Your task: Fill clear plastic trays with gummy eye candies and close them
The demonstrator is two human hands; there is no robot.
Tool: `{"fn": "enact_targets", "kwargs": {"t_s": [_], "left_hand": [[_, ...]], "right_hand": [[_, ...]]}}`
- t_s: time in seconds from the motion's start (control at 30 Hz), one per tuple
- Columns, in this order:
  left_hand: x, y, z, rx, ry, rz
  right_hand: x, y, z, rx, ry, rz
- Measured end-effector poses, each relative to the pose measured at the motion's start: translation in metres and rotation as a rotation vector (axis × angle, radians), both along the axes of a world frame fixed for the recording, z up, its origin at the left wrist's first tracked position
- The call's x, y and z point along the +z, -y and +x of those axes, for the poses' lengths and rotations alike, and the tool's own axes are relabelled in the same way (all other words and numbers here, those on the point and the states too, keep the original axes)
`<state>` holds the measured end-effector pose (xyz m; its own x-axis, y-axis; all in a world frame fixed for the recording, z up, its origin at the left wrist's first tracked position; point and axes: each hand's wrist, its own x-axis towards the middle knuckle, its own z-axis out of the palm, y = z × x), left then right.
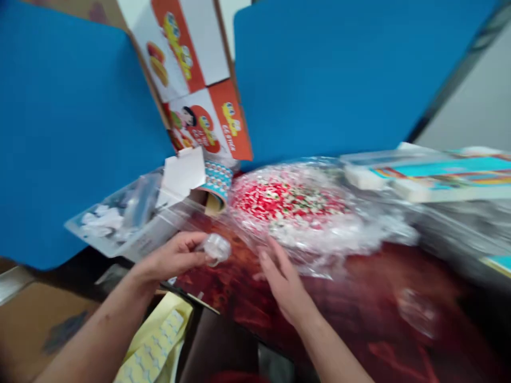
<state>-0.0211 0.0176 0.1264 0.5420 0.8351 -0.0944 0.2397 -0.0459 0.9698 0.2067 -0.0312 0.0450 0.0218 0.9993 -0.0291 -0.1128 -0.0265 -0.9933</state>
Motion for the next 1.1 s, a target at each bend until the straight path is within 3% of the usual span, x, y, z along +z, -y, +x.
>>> {"fn": "enact_targets", "kwargs": {"t_s": [0.1, 0.2, 0.3, 0.43, 0.57, 0.7, 0.73, 0.9, 1.1], "left_hand": [[-0.047, 0.004, 0.060, -0.118, 0.113, -0.171], [-0.081, 0.008, 0.099, -0.177, 0.165, -0.253], [-0.101, 0.018, 0.124, -0.228, 0.202, -0.369], [-0.116, 0.036, 0.148, -0.263, 0.251, -0.566], [-0.125, 0.054, 0.164, -0.266, 0.346, -0.787], [-0.124, 0.065, 0.171, -0.127, 0.405, -0.808], [-0.123, 0.065, 0.171, -0.099, 0.395, -0.787], [-0.113, 0.064, 0.172, -0.027, 0.315, -0.672], [-0.108, 0.071, 0.175, -0.070, 0.294, -0.668]], "right_hand": [[-0.003, 0.001, 0.003, 0.093, -0.274, -0.144], [-0.022, 0.018, 0.021, 0.044, -0.145, -0.085], [-0.035, 0.036, 0.046, -0.091, -0.022, -0.075], [-0.043, 0.057, 0.075, -0.137, 0.052, -0.163], [-0.046, 0.071, 0.088, -0.135, 0.262, -0.177], [-0.034, 0.080, 0.091, -0.385, 0.580, 0.031], [-0.029, 0.081, 0.092, -0.392, 0.601, 0.042], [-0.006, 0.083, 0.088, -0.066, 0.437, 0.010], [-0.005, 0.085, 0.089, 0.068, 0.108, -0.109]]}}
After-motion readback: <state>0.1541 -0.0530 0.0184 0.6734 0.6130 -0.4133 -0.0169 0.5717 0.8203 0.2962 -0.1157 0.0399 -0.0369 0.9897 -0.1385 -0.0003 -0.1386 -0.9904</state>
